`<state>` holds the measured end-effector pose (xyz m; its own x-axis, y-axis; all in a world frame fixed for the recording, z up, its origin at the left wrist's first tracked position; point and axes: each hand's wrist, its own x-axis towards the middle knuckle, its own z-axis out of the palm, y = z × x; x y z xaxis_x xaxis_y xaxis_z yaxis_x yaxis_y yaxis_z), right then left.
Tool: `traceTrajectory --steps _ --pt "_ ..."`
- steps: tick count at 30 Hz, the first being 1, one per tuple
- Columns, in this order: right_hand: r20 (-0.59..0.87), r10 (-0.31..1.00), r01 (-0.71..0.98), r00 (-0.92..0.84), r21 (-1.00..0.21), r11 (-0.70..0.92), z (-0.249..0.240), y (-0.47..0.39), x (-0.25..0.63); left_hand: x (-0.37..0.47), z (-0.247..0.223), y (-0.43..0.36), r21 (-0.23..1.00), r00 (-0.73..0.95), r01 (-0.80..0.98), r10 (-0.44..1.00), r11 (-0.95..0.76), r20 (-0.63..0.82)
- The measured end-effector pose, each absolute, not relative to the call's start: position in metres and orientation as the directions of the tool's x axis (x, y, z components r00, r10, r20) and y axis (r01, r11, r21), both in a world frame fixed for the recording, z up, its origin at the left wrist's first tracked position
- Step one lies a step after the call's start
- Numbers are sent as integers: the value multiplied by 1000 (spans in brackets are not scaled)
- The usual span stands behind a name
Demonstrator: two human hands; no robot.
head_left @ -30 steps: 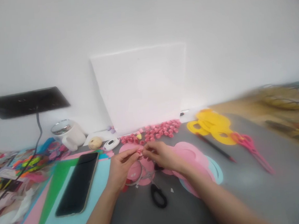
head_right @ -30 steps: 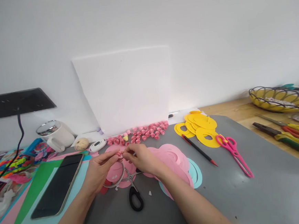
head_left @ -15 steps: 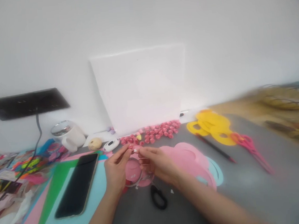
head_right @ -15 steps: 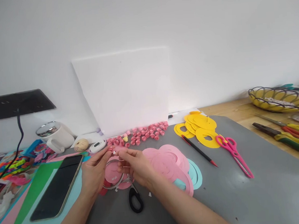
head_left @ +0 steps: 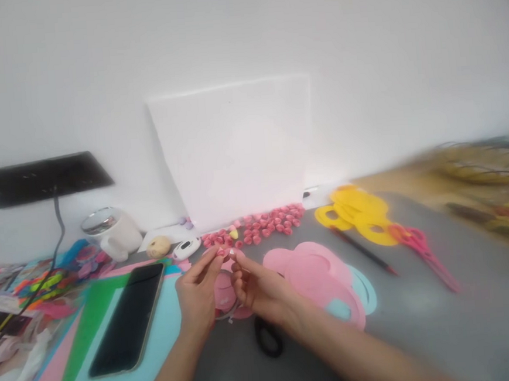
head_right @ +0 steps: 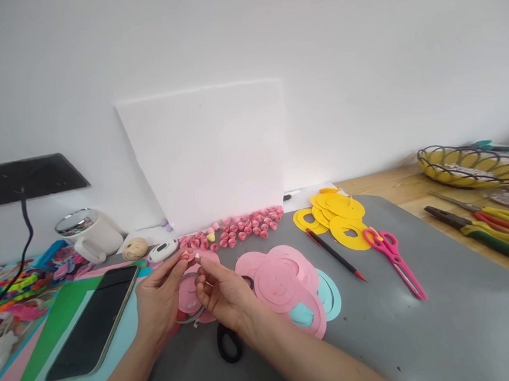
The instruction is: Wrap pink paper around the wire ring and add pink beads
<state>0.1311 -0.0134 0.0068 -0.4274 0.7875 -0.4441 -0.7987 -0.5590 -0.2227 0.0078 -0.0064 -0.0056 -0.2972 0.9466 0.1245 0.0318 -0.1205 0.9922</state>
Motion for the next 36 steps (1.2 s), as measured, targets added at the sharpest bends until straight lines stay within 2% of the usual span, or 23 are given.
traceTrajectory --steps 13,36 --pt "-509 752 -811 -420 -161 -562 9 -14 130 8 -6 -12 934 -217 270 931 -233 294" --pt "-527 724 -808 -445 -113 -579 5 -13 129 14 1 -17 761 -118 494 834 -421 538"
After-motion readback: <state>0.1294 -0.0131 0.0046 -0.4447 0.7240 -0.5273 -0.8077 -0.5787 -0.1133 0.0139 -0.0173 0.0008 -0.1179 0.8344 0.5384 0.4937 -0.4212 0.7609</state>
